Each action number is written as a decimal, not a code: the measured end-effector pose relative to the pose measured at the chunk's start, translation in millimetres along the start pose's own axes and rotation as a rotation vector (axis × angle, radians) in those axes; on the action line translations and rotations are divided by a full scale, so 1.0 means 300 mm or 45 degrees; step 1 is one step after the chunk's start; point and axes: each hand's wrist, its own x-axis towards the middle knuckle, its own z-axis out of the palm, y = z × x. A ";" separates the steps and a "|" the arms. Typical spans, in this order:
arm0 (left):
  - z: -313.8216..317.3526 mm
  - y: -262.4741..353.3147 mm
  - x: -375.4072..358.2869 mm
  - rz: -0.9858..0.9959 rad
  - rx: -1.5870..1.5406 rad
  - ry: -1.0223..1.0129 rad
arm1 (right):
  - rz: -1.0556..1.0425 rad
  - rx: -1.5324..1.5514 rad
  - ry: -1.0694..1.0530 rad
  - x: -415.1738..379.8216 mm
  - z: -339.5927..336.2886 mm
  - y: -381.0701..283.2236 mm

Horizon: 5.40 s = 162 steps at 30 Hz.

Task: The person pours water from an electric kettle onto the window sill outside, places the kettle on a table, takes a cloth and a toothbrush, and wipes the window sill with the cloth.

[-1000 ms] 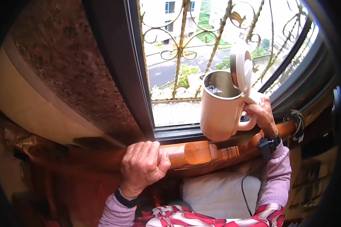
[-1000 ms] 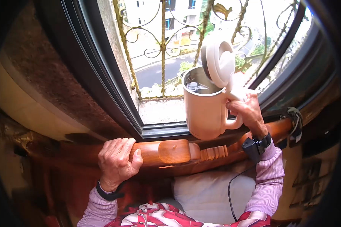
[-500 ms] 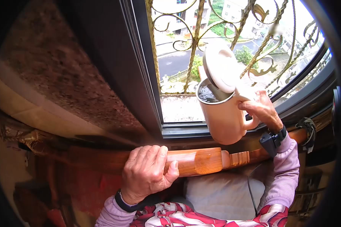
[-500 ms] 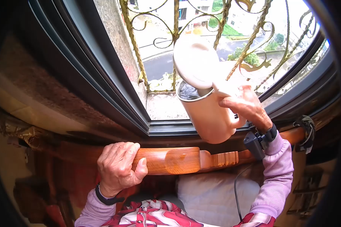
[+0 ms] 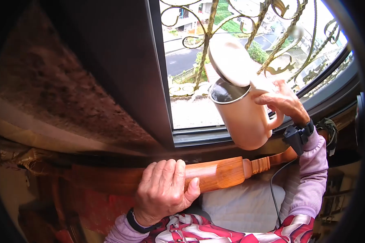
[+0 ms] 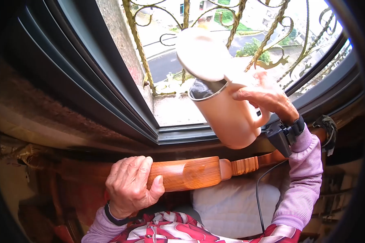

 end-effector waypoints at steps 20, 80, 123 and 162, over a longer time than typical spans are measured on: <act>0.033 -0.027 -0.020 0.062 0.009 0.021 | 1.179 0.519 0.024 -0.005 -0.071 -0.036; -0.044 -0.012 0.057 0.098 0.025 -0.021 | 1.151 0.888 0.620 -0.116 0.059 -0.150; -0.030 -0.011 0.064 0.123 0.057 0.148 | 1.454 0.772 0.789 -0.189 0.139 -0.172; -0.063 0.005 0.071 0.068 0.047 0.016 | 1.405 0.806 0.850 -0.178 0.137 -0.183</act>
